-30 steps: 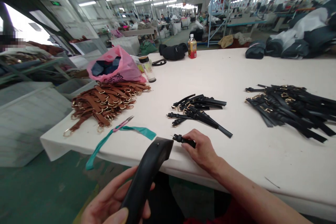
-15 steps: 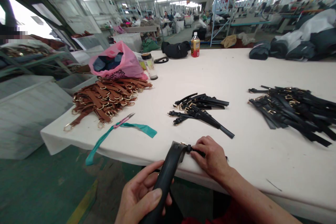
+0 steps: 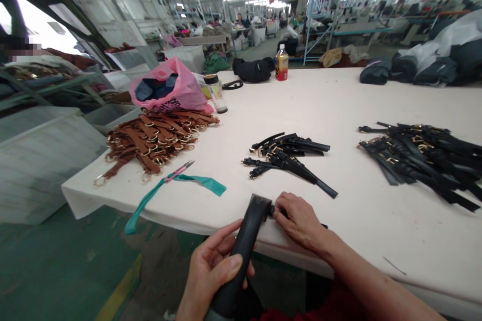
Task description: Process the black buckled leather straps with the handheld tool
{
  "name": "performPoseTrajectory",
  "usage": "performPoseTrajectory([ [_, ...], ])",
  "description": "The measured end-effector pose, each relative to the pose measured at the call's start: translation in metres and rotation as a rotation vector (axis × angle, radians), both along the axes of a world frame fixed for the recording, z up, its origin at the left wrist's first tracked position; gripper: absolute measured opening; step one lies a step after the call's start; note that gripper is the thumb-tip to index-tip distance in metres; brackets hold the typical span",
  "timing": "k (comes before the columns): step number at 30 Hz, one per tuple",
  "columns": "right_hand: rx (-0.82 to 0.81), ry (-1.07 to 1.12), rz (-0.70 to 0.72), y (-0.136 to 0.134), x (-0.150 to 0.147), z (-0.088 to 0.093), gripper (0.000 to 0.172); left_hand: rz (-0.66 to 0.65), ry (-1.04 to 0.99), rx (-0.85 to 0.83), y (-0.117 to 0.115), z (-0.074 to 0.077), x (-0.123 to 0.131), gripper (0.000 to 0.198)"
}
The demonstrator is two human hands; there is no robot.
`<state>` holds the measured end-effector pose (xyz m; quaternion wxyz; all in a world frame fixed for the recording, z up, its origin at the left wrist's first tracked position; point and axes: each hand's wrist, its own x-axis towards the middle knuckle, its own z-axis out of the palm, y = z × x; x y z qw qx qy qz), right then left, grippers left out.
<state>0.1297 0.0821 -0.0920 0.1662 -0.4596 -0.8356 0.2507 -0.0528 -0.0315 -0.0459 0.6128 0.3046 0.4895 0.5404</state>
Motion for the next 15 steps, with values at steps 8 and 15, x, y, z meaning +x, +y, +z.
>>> performPoseTrajectory([
  [8,0.003,-0.068,-0.140,0.000,-0.009,-0.002,0.017,0.036,-0.012,0.011,-0.005,0.000,-0.004,0.044],
  [15,0.051,-0.225,-0.246,0.002,-0.021,-0.006,0.020,0.021,-0.008,-0.008,-0.017,0.005,-0.005,0.048],
])
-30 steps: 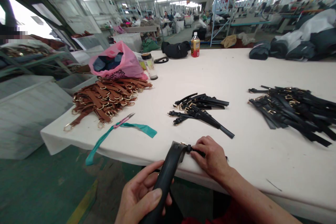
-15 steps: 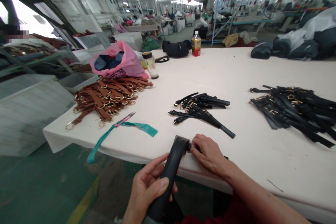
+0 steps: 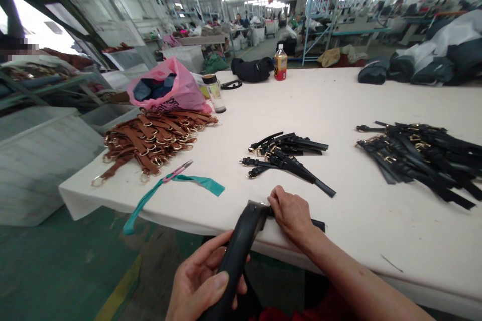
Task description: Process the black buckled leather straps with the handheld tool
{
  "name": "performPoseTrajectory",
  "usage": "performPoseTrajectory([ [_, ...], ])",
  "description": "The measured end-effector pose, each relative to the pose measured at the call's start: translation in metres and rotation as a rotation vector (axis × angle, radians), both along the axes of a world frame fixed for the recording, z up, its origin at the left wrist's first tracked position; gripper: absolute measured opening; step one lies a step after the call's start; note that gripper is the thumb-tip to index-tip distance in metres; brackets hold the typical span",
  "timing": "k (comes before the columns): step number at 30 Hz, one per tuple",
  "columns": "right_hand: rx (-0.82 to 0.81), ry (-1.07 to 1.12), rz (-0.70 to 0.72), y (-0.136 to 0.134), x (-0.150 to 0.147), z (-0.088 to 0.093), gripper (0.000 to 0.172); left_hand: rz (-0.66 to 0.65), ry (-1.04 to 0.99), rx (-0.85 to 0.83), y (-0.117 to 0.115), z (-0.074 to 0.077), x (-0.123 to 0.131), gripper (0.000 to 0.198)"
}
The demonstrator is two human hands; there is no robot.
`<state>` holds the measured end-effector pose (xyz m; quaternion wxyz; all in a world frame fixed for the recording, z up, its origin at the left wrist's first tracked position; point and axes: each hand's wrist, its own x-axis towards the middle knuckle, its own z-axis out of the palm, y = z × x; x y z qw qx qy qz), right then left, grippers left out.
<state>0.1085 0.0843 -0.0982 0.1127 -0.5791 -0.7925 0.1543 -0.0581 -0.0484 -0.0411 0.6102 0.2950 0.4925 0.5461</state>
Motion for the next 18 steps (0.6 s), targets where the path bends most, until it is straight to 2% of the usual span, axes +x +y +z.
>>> performPoseTrajectory([
  [12,-0.003,0.132,-0.011,0.000,0.005,-0.003,0.025,-0.011,-0.042,-0.001,0.007,-0.002,0.000,0.041],
  [18,-0.059,0.279,-0.021,0.001,0.006,-0.002,0.026,-0.002,0.013,-0.022,0.019,0.005,0.007,0.046],
])
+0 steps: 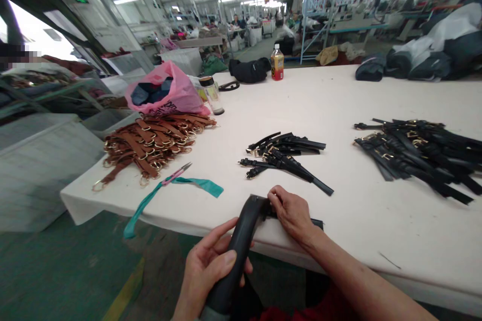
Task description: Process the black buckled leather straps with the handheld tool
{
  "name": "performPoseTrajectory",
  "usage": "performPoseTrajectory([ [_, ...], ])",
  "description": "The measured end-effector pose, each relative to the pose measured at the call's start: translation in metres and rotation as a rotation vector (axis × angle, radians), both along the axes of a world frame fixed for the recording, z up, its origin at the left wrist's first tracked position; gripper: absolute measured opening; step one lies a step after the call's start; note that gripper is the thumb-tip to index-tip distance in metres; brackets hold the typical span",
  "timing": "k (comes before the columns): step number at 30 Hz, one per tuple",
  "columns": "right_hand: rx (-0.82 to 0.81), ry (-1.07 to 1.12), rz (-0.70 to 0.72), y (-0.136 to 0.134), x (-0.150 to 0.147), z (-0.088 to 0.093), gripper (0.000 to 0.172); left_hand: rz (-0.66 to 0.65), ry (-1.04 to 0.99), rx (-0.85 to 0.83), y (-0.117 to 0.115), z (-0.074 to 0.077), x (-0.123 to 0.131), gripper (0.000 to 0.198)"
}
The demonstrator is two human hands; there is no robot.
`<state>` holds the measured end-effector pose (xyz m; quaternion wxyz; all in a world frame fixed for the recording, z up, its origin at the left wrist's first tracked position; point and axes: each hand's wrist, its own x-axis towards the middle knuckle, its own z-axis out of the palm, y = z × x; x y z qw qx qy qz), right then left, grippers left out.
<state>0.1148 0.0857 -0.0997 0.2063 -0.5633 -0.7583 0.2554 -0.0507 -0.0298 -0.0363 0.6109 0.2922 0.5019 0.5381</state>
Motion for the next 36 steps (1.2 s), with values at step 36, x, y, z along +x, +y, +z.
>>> performPoseTrajectory([
  [36,0.121,0.109,0.161,-0.019,0.032,-0.008,0.012,-0.082,0.061,-0.018,0.008,-0.002,0.001,0.054],
])
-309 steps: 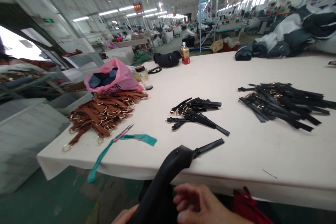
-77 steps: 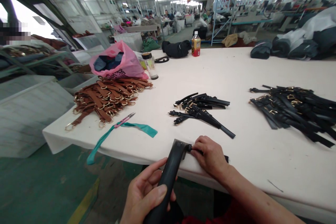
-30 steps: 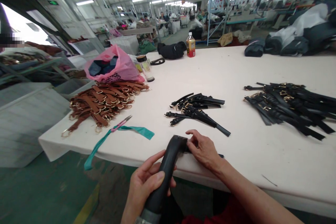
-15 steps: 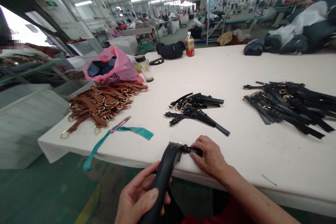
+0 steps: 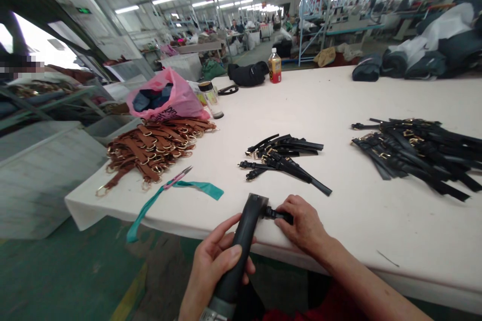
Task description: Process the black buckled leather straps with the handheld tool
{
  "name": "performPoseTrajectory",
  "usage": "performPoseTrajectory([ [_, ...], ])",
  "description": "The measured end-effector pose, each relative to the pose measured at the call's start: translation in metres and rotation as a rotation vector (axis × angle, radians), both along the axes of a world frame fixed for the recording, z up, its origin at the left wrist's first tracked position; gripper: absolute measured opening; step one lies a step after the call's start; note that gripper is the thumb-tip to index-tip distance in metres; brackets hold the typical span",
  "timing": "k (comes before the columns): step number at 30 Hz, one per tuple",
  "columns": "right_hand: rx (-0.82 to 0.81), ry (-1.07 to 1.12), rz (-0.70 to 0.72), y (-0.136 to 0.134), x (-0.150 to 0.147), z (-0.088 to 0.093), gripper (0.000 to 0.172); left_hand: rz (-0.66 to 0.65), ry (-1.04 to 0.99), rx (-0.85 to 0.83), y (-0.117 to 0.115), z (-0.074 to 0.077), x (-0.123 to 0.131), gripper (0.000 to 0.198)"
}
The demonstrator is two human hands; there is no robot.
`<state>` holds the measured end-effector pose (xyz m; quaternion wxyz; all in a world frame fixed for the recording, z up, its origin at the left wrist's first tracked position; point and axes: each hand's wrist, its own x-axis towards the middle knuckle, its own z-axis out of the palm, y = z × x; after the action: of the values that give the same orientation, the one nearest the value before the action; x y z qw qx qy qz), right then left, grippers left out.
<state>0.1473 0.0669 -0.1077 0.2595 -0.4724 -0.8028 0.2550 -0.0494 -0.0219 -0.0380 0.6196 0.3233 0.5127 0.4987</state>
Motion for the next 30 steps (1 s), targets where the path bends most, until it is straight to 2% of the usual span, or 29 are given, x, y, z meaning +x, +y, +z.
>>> performPoseTrajectory([
  [10,0.032,-0.086,-0.042,-0.009,0.008,0.007,0.015,-0.174,-0.082,-0.030,0.008,0.002,0.000,0.064],
  [20,0.042,-0.053,-0.079,-0.011,0.009,-0.002,0.014,-0.136,-0.144,0.011,0.013,-0.004,0.003,0.066],
  [26,0.033,-0.035,-0.077,-0.008,0.010,-0.006,0.013,-0.092,-0.133,0.020,0.002,0.000,-0.009,0.066],
  [30,0.039,-0.044,-0.085,-0.007,0.009,-0.007,0.012,-0.102,-0.158,0.021,-0.007,0.001,-0.008,0.064],
])
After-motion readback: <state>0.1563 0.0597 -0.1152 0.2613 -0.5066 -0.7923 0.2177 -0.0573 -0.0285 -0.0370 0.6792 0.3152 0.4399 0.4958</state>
